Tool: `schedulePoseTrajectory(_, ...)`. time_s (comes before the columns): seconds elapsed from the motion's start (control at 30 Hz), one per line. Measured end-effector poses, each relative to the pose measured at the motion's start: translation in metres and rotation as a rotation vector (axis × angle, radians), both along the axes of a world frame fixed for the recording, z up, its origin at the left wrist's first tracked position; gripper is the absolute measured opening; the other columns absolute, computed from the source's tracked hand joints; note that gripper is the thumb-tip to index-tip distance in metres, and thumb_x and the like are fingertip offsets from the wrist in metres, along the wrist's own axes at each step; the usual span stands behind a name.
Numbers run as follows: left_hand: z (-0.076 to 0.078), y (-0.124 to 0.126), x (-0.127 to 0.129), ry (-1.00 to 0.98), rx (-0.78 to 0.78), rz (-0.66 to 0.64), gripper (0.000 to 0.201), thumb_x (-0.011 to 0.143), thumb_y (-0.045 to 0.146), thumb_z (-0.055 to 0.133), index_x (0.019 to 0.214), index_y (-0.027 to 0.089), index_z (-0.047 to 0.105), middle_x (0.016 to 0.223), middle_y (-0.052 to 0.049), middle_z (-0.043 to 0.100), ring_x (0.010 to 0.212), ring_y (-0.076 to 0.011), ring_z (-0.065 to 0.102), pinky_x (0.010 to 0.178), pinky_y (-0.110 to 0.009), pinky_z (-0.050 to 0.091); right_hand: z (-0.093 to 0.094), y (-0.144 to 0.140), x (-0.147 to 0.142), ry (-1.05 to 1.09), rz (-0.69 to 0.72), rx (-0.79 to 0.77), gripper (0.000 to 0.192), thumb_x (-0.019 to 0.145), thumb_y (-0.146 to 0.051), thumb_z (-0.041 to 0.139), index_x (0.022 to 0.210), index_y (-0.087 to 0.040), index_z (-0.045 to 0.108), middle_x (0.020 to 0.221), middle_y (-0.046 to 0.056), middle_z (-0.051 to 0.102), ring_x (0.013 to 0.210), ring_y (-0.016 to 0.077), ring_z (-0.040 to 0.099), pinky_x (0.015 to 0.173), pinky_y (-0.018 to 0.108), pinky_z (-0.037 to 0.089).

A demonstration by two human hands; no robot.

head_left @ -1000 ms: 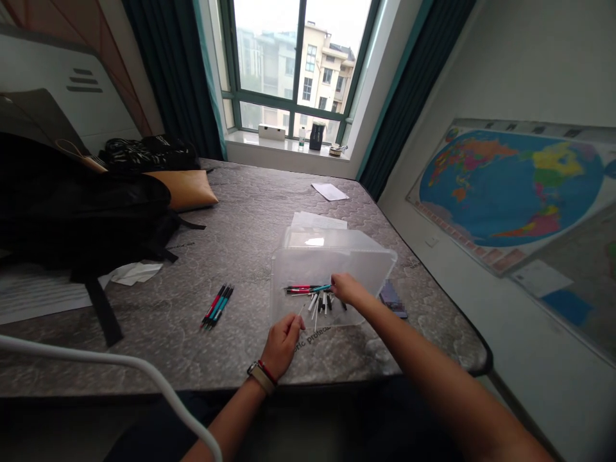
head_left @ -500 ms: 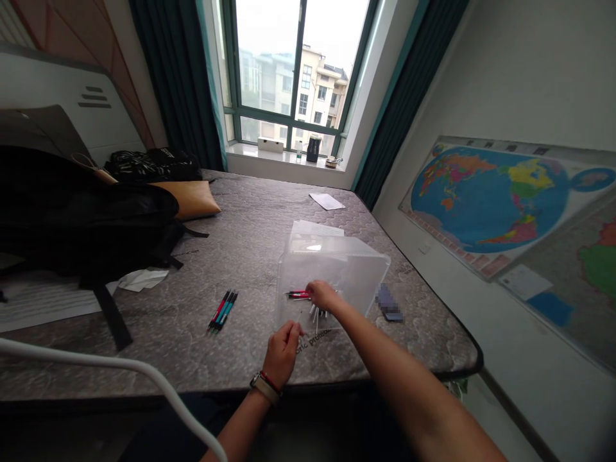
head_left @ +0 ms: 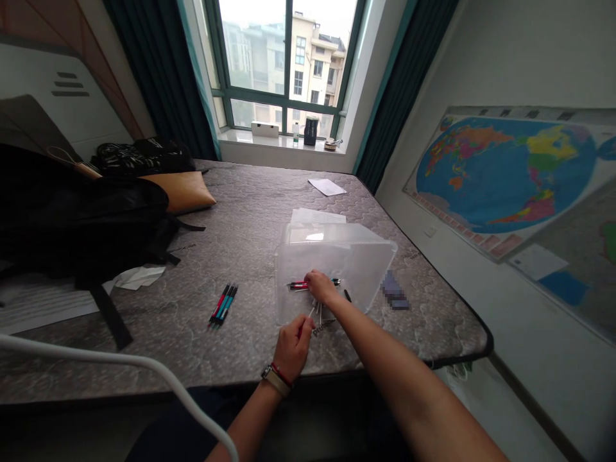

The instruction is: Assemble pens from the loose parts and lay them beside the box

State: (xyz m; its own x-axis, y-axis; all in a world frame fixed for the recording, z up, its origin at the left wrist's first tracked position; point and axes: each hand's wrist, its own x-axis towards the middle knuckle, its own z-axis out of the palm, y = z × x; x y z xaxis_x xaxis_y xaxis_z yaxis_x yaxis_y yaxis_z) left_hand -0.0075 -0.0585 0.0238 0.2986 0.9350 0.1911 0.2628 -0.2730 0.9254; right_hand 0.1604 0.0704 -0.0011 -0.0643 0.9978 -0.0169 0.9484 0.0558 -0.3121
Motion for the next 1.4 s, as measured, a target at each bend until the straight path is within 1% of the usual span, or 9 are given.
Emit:
schedulePoseTrajectory(0.23, -0.003, 0.003, 0.001, -0.050, -0.058, 0.037, 0.037, 0.096, 0.041, 0.040, 0.077, 0.017, 0.061, 0.053, 0.005, 0.040, 0.051, -0.0110, 0.040, 0.054, -0.023, 0.027, 0.010, -0.009, 0.006, -0.012, 0.009, 0.042, 0.023, 0.096, -0.021, 0.047, 0.106, -0.019, 0.067, 0.107, 0.008, 0.064, 0.096, 0.0157, 0.061, 0.083, 0.022, 0.040)
schedulePoseTrajectory(0.47, -0.006, 0.010, 0.000, -0.097, -0.106, 0.053, 0.040, 0.095, 0.046, 0.039, 0.078, 0.017, 0.060, 0.053, 0.006, 0.038, 0.050, -0.0107, 0.038, 0.053, -0.023, 0.027, 0.028, -0.025, 0.043, -0.038, 0.026, 0.018, 0.023, 0.096, -0.022, 0.047, 0.106, -0.019, 0.067, 0.110, 0.009, 0.065, 0.098, 0.0158, 0.061, 0.086, 0.022, 0.039)
schedulePoseTrajectory(0.7, 0.004, 0.013, -0.001, -0.032, -0.009, 0.036, 0.037, 0.095, 0.043, 0.039, 0.079, 0.017, 0.060, 0.053, 0.006, 0.038, 0.050, -0.0106, 0.039, 0.055, -0.024, 0.028, 0.042, -0.040, 0.066, -0.063, 0.178, -0.205, 0.019, 0.081, -0.018, 0.064, 0.098, -0.020, 0.073, 0.095, 0.005, 0.071, 0.088, 0.0173, 0.063, 0.078, 0.022, 0.042)
schedulePoseTrajectory(0.87, 0.009, 0.013, -0.003, 0.007, 0.020, 0.012, 0.037, 0.096, 0.043, 0.039, 0.078, 0.018, 0.060, 0.054, 0.005, 0.042, 0.053, -0.0118, 0.044, 0.057, -0.025, 0.029, 0.048, -0.045, 0.057, -0.096, 0.306, -0.435, 0.041, 0.063, -0.025, 0.083, 0.103, -0.022, 0.073, 0.092, 0.003, 0.072, 0.079, 0.0182, 0.064, 0.068, 0.022, 0.042)
schedulePoseTrajectory(0.97, 0.008, 0.015, -0.002, -0.018, 0.007, 0.029, 0.038, 0.095, 0.045, 0.039, 0.077, 0.018, 0.060, 0.054, 0.005, 0.040, 0.052, -0.0122, 0.043, 0.056, -0.025, 0.028, 0.055, -0.049, 0.045, -0.073, 0.316, -0.349, 0.032, 0.065, -0.026, 0.082, 0.095, -0.020, 0.073, 0.090, 0.005, 0.071, 0.081, 0.0190, 0.062, 0.069, 0.024, 0.041)
schedulePoseTrajectory(1.03, 0.005, 0.018, 0.000, -0.038, -0.018, 0.035, 0.039, 0.094, 0.047, 0.040, 0.077, 0.018, 0.059, 0.053, 0.005, 0.039, 0.051, -0.0122, 0.041, 0.055, -0.025, 0.027, 0.055, -0.057, 0.036, 0.068, 0.233, -0.134, 0.013, 0.075, -0.029, 0.073, 0.082, -0.018, 0.071, 0.083, 0.005, 0.069, 0.079, 0.0176, 0.061, 0.070, 0.024, 0.040)
schedulePoseTrajectory(1.13, -0.003, 0.021, 0.002, -0.093, -0.095, 0.026, 0.040, 0.095, 0.048, 0.036, 0.078, 0.018, 0.057, 0.051, 0.006, 0.037, 0.048, -0.0113, 0.037, 0.052, -0.024, 0.026, 0.037, -0.079, 0.021, 0.516, -0.008, 0.093, 0.026, 0.087, -0.041, 0.059, 0.077, -0.018, 0.066, 0.072, 0.002, 0.065, 0.066, 0.0140, 0.057, 0.063, 0.024, 0.040)
schedulePoseTrajectory(1.23, -0.011, 0.021, 0.003, -0.164, -0.151, 0.034, 0.041, 0.096, 0.049, 0.035, 0.076, 0.018, 0.053, 0.051, 0.006, 0.037, 0.047, -0.0108, 0.036, 0.049, -0.023, 0.025, 0.005, -0.105, 0.006, 1.047, -0.237, 0.095, 0.041, 0.088, -0.055, 0.051, 0.079, -0.017, 0.064, 0.063, -0.001, 0.059, 0.051, 0.0117, 0.050, 0.049, 0.023, 0.036)
schedulePoseTrajectory(1.4, -0.021, 0.014, 0.004, -0.195, -0.172, 0.049, 0.040, 0.095, 0.050, 0.038, 0.074, 0.018, 0.052, 0.052, 0.006, 0.037, 0.047, -0.0102, 0.035, 0.049, -0.023, 0.026, -0.020, -0.132, -0.002, 1.504, -0.534, 0.025, 0.045, 0.070, -0.061, 0.070, 0.078, -0.017, 0.065, 0.061, -0.002, 0.058, 0.047, 0.0098, 0.048, 0.043, 0.021, 0.033)
